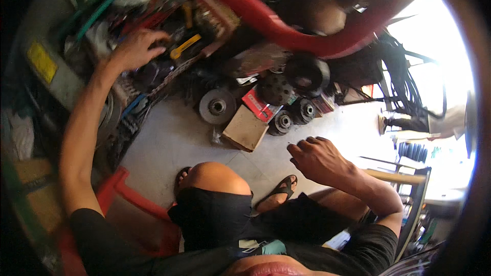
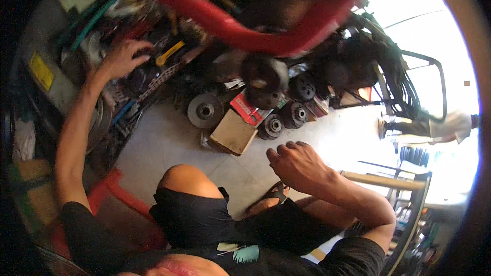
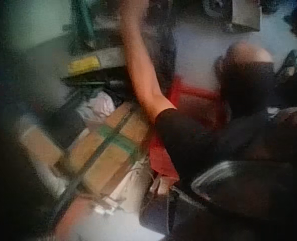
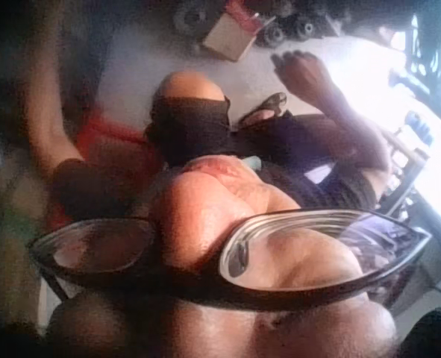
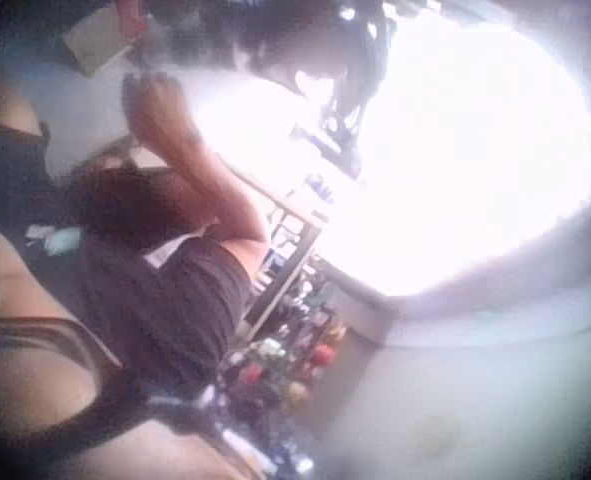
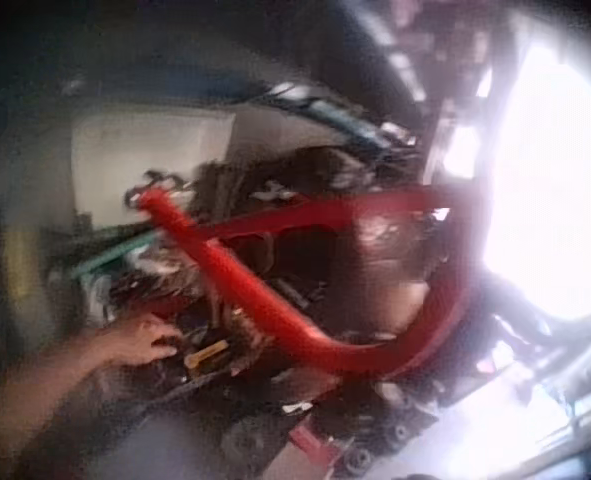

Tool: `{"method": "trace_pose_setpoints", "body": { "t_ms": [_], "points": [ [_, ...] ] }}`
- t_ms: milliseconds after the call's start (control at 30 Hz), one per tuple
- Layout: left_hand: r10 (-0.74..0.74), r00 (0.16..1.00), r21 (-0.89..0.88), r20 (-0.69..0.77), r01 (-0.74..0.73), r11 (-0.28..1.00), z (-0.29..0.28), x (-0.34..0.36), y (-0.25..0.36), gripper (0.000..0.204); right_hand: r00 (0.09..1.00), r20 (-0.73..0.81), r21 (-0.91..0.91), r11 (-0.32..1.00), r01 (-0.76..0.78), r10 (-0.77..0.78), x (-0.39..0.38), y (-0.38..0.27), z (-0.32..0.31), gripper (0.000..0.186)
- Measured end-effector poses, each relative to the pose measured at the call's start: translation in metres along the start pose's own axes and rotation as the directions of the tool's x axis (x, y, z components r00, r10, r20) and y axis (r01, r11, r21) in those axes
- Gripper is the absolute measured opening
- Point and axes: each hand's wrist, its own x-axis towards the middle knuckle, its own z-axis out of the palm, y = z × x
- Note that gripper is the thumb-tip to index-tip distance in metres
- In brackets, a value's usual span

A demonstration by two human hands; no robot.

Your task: The person searches through a cluttered workshop for tools and parts, then sits on the floor to work on a motorcycle's front brake assembly. They clean and inspect brake components, apply lubricant, and use a power drill to tighten bolts on the brake caliper.

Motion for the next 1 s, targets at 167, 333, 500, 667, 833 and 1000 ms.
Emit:
{"method": "trace_pose_setpoints", "body": {
  "t_ms": [167, 333, 500, 667, 833, 1000],
  "points": [
    [-0.065, 0.906, 0.03, 0.419, 0.057, 0.998, -0.045, -0.004, 0.148, 0.043, 0.897, -0.307, 0.235, 0.939, -0.252, 0.317, -0.075, 0.007, 0.016, 0.019],
    [0.301, 0.858, 0.235, 0.417, -0.421, 0.876, -0.087, -0.064, 0.377, 0.058, 0.87, -0.396, 0.526, 0.849, -0.046, 0.293, -0.106, 0.013, 0.05, 0.023],
    [0.333, 0.894, -0.233, 0.3, -0.269, 0.934, 0.044, -0.015, 0.466, 0.057, 0.816, -0.429, 0.561, 0.822, -0.096, 0.388, -0.13, 0.045, 0.075, 0.027],
    [0.027, 0.826, 0.054, 0.564, -0.07, 0.996, 0.151, 0.004, 0.422, 0.053, 0.808, -0.216, 0.658, 0.693, -0.295, 0.549, -0.16, 0.082, 0.098, 0.024],
    [0.169, 0.63, -0.034, 0.758, -0.221, 0.975, 0.192, -0.063, 0.458, 0.062, 0.621, -0.098, 0.881, 0.358, -0.309, 0.778, -0.152, 0.106, 0.152, 0.017],
    [0.101, 0.692, -0.217, 0.715, 0.083, 0.973, 0.095, -0.11, 0.67, 0.062, 0.482, 0.267, 0.95, -0.144, -0.277, 0.835, -0.244, 0.09, 0.141, 0.028]
  ]
}}
